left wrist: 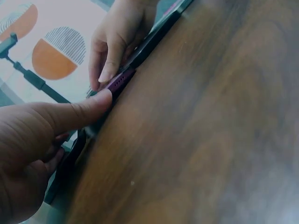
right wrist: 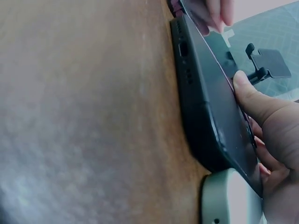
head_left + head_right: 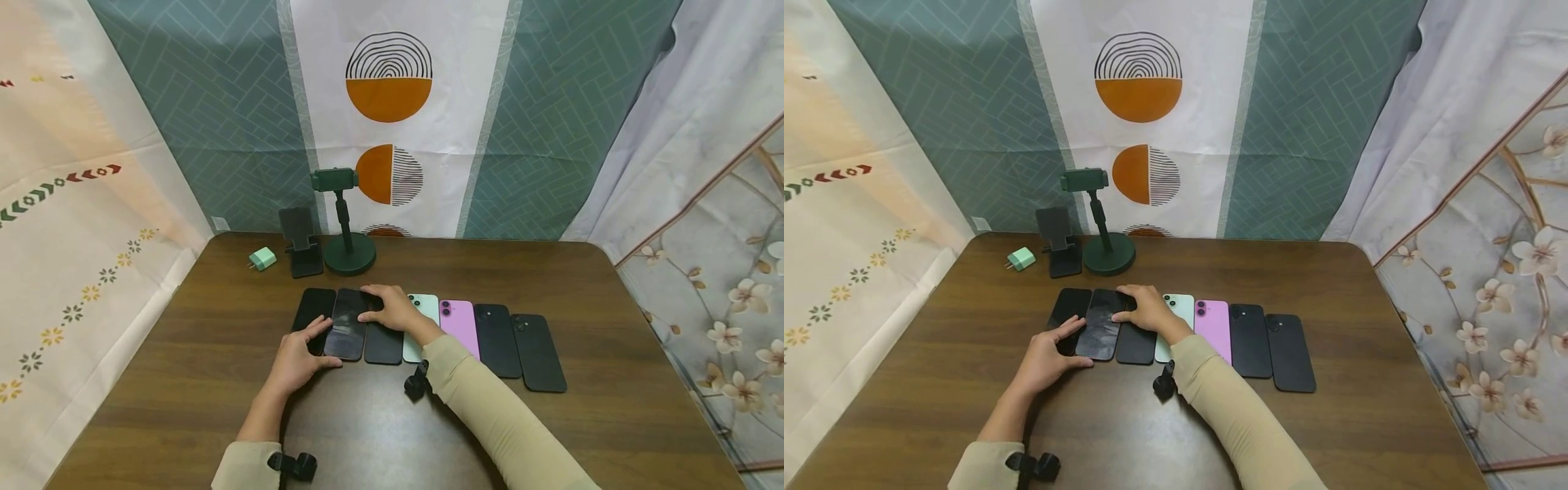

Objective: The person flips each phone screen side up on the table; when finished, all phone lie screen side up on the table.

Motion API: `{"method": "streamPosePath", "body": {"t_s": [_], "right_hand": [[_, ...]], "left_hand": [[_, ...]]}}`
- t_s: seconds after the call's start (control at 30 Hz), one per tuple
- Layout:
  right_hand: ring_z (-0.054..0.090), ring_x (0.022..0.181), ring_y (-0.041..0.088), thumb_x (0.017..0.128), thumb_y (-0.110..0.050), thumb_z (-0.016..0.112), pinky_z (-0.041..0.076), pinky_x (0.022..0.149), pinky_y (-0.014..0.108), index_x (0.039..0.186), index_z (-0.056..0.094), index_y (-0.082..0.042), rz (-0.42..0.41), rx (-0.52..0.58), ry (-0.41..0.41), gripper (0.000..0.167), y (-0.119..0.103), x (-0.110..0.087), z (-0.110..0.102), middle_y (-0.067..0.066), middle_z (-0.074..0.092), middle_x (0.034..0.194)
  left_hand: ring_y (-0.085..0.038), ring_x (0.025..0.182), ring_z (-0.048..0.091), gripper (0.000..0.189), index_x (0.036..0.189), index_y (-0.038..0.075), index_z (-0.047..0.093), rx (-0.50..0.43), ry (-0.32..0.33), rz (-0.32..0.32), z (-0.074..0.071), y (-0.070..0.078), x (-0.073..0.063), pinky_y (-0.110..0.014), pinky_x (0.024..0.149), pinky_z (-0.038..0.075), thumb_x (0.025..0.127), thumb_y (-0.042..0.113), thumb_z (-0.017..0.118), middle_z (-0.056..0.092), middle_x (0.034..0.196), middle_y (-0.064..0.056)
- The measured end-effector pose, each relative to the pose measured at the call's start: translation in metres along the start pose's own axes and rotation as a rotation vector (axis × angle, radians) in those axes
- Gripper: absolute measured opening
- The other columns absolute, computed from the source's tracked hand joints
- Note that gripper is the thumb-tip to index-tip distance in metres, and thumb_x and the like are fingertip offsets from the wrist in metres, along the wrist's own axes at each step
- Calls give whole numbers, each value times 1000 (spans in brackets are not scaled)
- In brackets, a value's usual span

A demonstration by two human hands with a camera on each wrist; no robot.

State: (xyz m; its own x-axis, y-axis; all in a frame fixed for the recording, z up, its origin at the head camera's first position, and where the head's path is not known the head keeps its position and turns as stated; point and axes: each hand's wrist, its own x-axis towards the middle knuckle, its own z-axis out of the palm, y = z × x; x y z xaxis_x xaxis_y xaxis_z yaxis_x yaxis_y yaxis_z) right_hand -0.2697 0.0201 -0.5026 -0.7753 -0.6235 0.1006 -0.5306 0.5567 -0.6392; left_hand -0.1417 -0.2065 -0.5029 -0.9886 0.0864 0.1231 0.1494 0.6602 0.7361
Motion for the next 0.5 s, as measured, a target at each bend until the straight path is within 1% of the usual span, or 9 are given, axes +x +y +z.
{"method": "streamPosePath", "body": {"t_s": [0.1, 0.13, 0.33, 0.5], "right_hand": [[49, 138, 30, 88, -34, 81, 40, 113, 44, 145, 55, -7, 2, -13, 0, 69, 1, 0, 0, 14, 54, 147], [49, 137, 30, 88, -35, 80, 40, 113, 44, 146, 55, -7, 2, -20, 0, 69, 1, 0, 0, 14, 54, 147], [48, 138, 29, 90, -37, 77, 39, 114, 45, 147, 53, -8, 11, -35, -22, 68, 1, 0, 1, 13, 52, 149], [47, 140, 29, 91, -38, 76, 37, 115, 45, 149, 51, -9, -11, -63, -38, 69, 0, -1, 0, 12, 51, 150]], "left_hand": [[-42, 136, 48, 83, 139, 3, 62, 27, -6, 8, 1, 2, 1, -62, 110, 37, 65, 21, 96, 52, 146, -21], [-41, 137, 47, 83, 139, 2, 61, 27, -9, 13, 1, 3, 1, -63, 110, 36, 66, 21, 96, 52, 147, -20], [-32, 145, 39, 80, 137, -2, 61, -3, -37, 29, 2, 4, 0, -61, 116, 28, 68, 17, 95, 54, 148, -13], [-32, 145, 38, 75, 137, 0, 62, 11, -69, 35, 1, 4, 0, -59, 115, 32, 71, 22, 94, 56, 145, -12]]}}
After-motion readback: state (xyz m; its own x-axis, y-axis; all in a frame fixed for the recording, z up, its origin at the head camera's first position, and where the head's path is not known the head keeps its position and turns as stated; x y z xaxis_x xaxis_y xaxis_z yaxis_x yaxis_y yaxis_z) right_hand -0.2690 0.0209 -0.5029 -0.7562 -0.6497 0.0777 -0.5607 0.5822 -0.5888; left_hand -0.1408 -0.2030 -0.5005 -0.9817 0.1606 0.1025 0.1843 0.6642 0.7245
